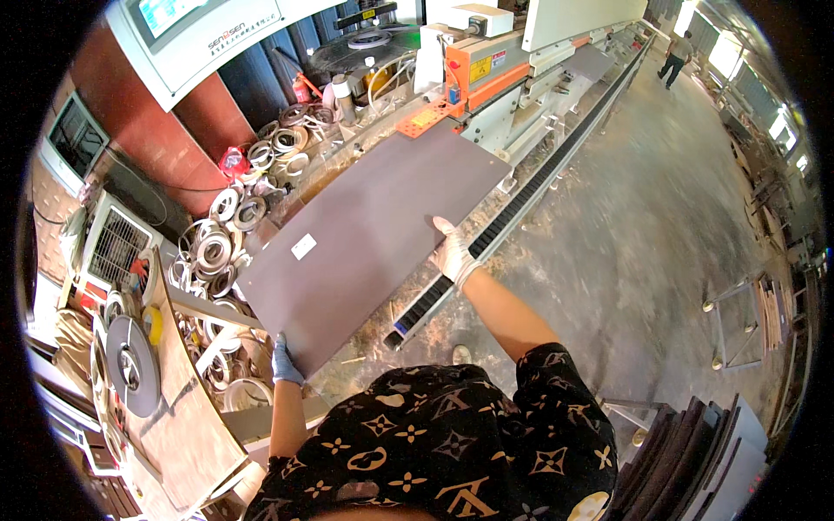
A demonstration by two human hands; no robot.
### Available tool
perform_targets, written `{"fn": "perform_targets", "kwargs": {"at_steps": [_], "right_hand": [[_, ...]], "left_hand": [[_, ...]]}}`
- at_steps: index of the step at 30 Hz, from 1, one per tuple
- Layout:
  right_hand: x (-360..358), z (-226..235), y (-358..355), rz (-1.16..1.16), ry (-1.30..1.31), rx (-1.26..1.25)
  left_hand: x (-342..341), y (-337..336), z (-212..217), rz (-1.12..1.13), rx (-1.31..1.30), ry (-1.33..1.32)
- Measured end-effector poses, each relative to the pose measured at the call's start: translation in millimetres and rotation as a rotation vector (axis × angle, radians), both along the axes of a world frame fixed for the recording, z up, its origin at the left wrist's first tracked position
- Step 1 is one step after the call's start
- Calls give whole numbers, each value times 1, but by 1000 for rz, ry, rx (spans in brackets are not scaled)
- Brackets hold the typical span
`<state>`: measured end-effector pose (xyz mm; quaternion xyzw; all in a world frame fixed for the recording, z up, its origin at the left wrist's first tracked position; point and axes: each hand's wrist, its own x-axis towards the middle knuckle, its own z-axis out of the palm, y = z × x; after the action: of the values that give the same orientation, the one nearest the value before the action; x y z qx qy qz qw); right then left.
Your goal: The person repeatedly picks up flat rectangular panels from a stack, carries them to a machine, and places them onto the machine's feed table. The person then returns to the stack to retrieve the next panel and repeats the cycle.
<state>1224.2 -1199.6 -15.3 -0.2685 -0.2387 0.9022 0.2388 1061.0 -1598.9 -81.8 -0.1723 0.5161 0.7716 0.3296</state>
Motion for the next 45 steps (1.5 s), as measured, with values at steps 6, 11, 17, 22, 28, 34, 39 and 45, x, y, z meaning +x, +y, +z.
{"fn": "perform_targets", "kwargs": {"at_steps": [6,11,17,22,28,34,39,45], "right_hand": [[0,28,11,49,-89,3],[3,33,19,90,-59,57],[2,32,46,86,9,44],[4,33,76,91,87,47],[7,40,106,-122,-25,16],[40,36,4,158,-140,98],[185,32,-83,-34,-261,425],[470,30,-196,-1084,-831,413]], "left_hand": [[-4,8,-7,52,3,-72],[-1,15,-2,4,97,-72],[4,48,10,-67,119,-59],[4,84,14,-31,95,-116],[12,153,13,-133,124,-108],[4,202,-2,-364,203,19],[21,224,-6,-446,74,253],[89,246,-9,-462,-4,520]]}}
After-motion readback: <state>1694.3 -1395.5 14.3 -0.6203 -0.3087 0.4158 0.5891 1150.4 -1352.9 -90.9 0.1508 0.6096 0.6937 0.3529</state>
